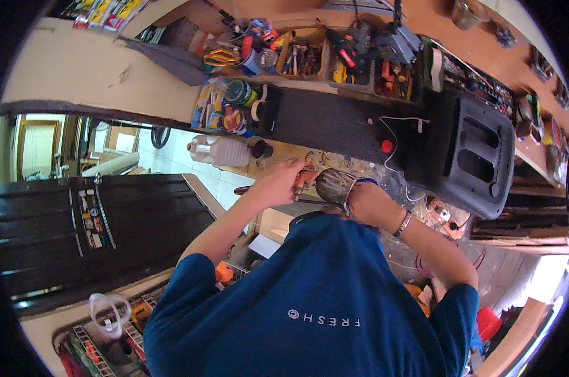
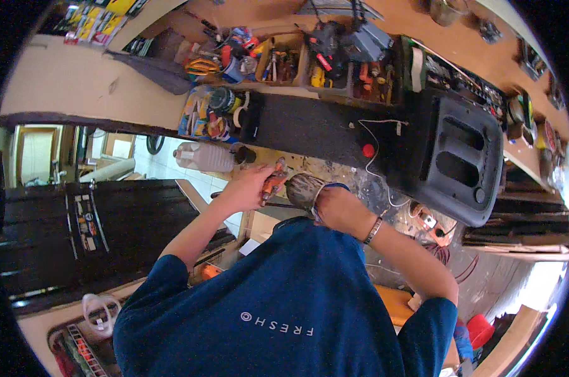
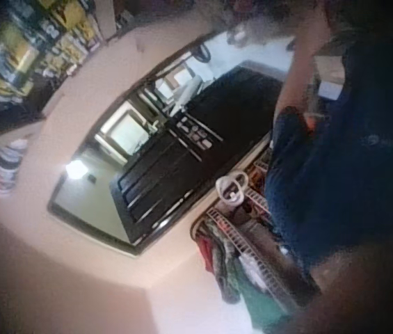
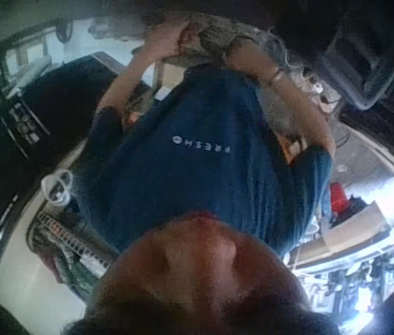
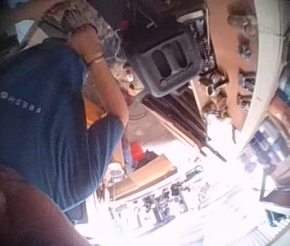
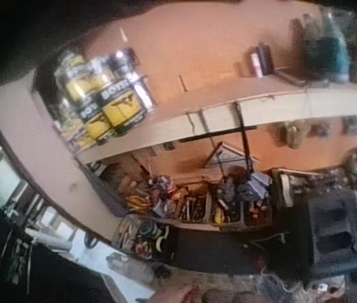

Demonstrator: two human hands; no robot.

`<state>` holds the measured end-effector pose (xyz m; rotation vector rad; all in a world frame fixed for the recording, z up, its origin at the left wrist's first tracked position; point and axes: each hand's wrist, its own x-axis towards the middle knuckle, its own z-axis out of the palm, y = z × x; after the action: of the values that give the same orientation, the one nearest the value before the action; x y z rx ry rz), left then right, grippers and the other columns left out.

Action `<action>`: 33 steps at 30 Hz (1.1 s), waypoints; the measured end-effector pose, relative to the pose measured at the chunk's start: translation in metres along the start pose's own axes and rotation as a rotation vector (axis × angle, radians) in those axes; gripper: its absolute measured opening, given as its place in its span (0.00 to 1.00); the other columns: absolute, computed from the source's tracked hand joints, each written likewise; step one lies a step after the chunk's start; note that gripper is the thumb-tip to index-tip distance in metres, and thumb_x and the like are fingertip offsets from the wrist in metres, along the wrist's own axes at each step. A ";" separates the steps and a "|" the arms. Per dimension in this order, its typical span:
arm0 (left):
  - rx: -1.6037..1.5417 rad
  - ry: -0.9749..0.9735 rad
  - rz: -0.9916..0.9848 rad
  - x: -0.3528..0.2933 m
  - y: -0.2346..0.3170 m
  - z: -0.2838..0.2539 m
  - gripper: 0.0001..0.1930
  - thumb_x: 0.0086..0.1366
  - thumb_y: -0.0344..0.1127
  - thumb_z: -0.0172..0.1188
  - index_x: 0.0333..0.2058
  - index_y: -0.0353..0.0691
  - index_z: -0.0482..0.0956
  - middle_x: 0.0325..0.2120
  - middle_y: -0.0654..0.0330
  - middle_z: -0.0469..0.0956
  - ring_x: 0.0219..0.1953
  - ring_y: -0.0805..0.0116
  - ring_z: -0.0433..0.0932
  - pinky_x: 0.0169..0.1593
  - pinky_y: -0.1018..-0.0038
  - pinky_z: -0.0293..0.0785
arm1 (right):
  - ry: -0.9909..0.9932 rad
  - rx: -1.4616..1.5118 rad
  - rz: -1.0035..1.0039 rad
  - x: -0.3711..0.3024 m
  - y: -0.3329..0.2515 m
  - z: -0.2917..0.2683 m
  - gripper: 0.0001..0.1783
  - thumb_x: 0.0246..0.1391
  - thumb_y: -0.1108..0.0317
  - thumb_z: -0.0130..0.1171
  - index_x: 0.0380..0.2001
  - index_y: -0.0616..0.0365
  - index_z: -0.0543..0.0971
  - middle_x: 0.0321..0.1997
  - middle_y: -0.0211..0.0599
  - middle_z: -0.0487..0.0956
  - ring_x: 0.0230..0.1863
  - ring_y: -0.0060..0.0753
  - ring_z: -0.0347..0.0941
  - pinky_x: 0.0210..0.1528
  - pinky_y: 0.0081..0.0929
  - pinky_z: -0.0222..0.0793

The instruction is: The person pours liquid from a container into a cup, stirs it with a stick, and then cleans the tip of a spray gun with a cloth.

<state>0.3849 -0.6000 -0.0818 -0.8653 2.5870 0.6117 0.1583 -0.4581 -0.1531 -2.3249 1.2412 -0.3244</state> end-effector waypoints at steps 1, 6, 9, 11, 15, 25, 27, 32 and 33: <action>-0.003 0.050 -0.013 -0.002 -0.002 0.005 0.38 0.50 0.30 0.66 0.62 0.38 0.64 0.48 0.47 0.75 0.48 0.45 0.78 0.50 0.55 0.76 | -0.048 -0.003 0.049 0.003 -0.001 0.001 0.28 0.52 0.45 0.61 0.31 0.66 0.81 0.40 0.49 0.81 0.46 0.51 0.77 0.52 0.39 0.72; -0.121 0.289 -0.121 -0.013 -0.015 0.040 0.26 0.54 0.30 0.63 0.52 0.41 0.67 0.39 0.46 0.75 0.41 0.40 0.78 0.41 0.52 0.75 | 0.065 0.082 0.050 0.019 -0.003 -0.016 0.30 0.56 0.43 0.57 0.32 0.66 0.80 0.38 0.53 0.81 0.44 0.55 0.77 0.50 0.43 0.72; -0.239 0.403 -0.131 -0.021 -0.023 0.058 0.21 0.56 0.30 0.62 0.47 0.42 0.66 0.38 0.46 0.76 0.39 0.38 0.78 0.37 0.50 0.74 | 0.109 0.114 -0.007 0.031 -0.014 -0.027 0.30 0.59 0.44 0.56 0.33 0.67 0.80 0.37 0.55 0.80 0.43 0.57 0.76 0.49 0.44 0.72; -0.281 0.371 -0.222 -0.029 -0.031 0.072 0.26 0.55 0.29 0.62 0.52 0.40 0.65 0.38 0.43 0.75 0.40 0.38 0.77 0.38 0.49 0.74 | 0.069 0.143 0.005 0.043 -0.016 -0.037 0.30 0.62 0.44 0.54 0.35 0.67 0.79 0.37 0.56 0.80 0.42 0.56 0.76 0.47 0.44 0.71; -0.447 0.589 -0.354 -0.051 -0.064 0.109 0.22 0.57 0.28 0.61 0.50 0.37 0.67 0.38 0.43 0.76 0.40 0.37 0.77 0.39 0.50 0.73 | 0.097 0.635 0.355 0.057 0.010 -0.039 0.32 0.67 0.41 0.47 0.39 0.65 0.81 0.38 0.54 0.81 0.43 0.46 0.78 0.45 0.41 0.71; -0.685 1.044 -0.916 -0.161 -0.142 0.179 0.11 0.71 0.36 0.56 0.44 0.34 0.72 0.35 0.44 0.77 0.39 0.45 0.78 0.43 0.61 0.73 | 0.470 2.305 0.660 0.253 -0.016 0.019 0.40 0.66 0.34 0.41 0.61 0.60 0.71 0.63 0.45 0.74 0.64 0.47 0.69 0.70 0.48 0.60; -0.668 1.079 -0.938 -0.166 -0.154 0.191 0.12 0.71 0.36 0.56 0.46 0.34 0.73 0.36 0.44 0.77 0.38 0.46 0.78 0.44 0.63 0.74 | 0.455 2.360 0.515 0.330 -0.009 0.026 0.39 0.67 0.35 0.38 0.61 0.59 0.72 0.62 0.42 0.75 0.63 0.48 0.70 0.69 0.48 0.61; -0.597 1.209 -0.753 -0.175 -0.172 0.216 0.09 0.72 0.35 0.54 0.36 0.35 0.69 0.28 0.50 0.72 0.31 0.60 0.71 0.39 0.66 0.70 | 0.630 2.074 0.395 0.455 -0.001 0.044 0.42 0.59 0.27 0.44 0.57 0.52 0.74 0.52 0.39 0.80 0.50 0.44 0.75 0.56 0.46 0.68; -0.645 1.140 -0.754 -0.181 -0.171 0.210 0.11 0.72 0.36 0.54 0.33 0.35 0.67 0.25 0.52 0.69 0.29 0.61 0.68 0.36 0.66 0.69 | 0.626 1.909 0.400 0.456 -0.006 0.048 0.37 0.60 0.32 0.48 0.53 0.54 0.76 0.46 0.38 0.81 0.45 0.44 0.76 0.51 0.45 0.71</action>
<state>0.6675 -0.5312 -0.2286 -2.8966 2.4353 0.8630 0.4383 -0.8179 -0.1989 -0.3192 0.7704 -1.3449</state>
